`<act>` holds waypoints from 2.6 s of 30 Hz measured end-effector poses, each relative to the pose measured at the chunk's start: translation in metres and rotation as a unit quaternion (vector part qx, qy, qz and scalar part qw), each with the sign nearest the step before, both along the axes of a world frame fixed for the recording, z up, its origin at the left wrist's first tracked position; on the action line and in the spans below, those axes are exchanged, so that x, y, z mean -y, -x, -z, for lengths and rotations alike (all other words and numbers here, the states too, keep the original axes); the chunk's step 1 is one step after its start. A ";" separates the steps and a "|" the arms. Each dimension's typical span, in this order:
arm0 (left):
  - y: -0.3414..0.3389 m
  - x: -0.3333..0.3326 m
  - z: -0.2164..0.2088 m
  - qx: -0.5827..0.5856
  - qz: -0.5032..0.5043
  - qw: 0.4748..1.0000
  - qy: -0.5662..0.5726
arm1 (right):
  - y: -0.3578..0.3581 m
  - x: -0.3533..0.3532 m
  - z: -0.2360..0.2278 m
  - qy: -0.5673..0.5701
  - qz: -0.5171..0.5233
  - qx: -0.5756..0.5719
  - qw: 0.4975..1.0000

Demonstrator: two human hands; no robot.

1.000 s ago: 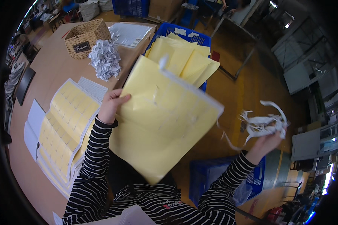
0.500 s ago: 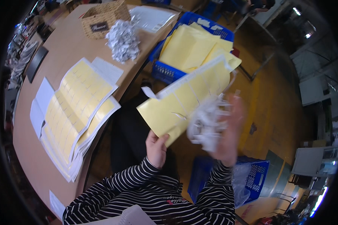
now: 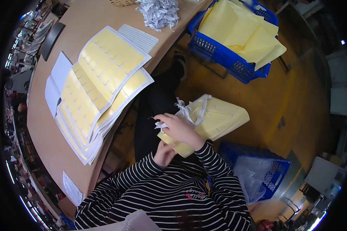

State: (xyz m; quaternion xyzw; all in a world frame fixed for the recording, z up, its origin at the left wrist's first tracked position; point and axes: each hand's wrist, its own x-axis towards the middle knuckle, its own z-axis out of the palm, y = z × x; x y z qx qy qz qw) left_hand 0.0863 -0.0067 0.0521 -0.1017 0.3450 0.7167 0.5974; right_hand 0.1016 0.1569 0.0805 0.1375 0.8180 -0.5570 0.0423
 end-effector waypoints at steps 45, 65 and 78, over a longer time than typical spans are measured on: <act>0.082 0.046 0.033 -0.188 0.129 0.968 0.105 | -0.223 -0.254 -0.150 -0.228 0.622 -0.532 0.527; 0.058 0.033 0.041 -0.137 0.173 0.966 0.135 | -0.091 -0.130 -0.103 -0.358 0.198 -0.245 0.879; 0.061 0.044 0.043 -0.117 0.198 0.961 0.153 | -0.002 -0.013 0.075 -0.183 0.256 -0.117 0.942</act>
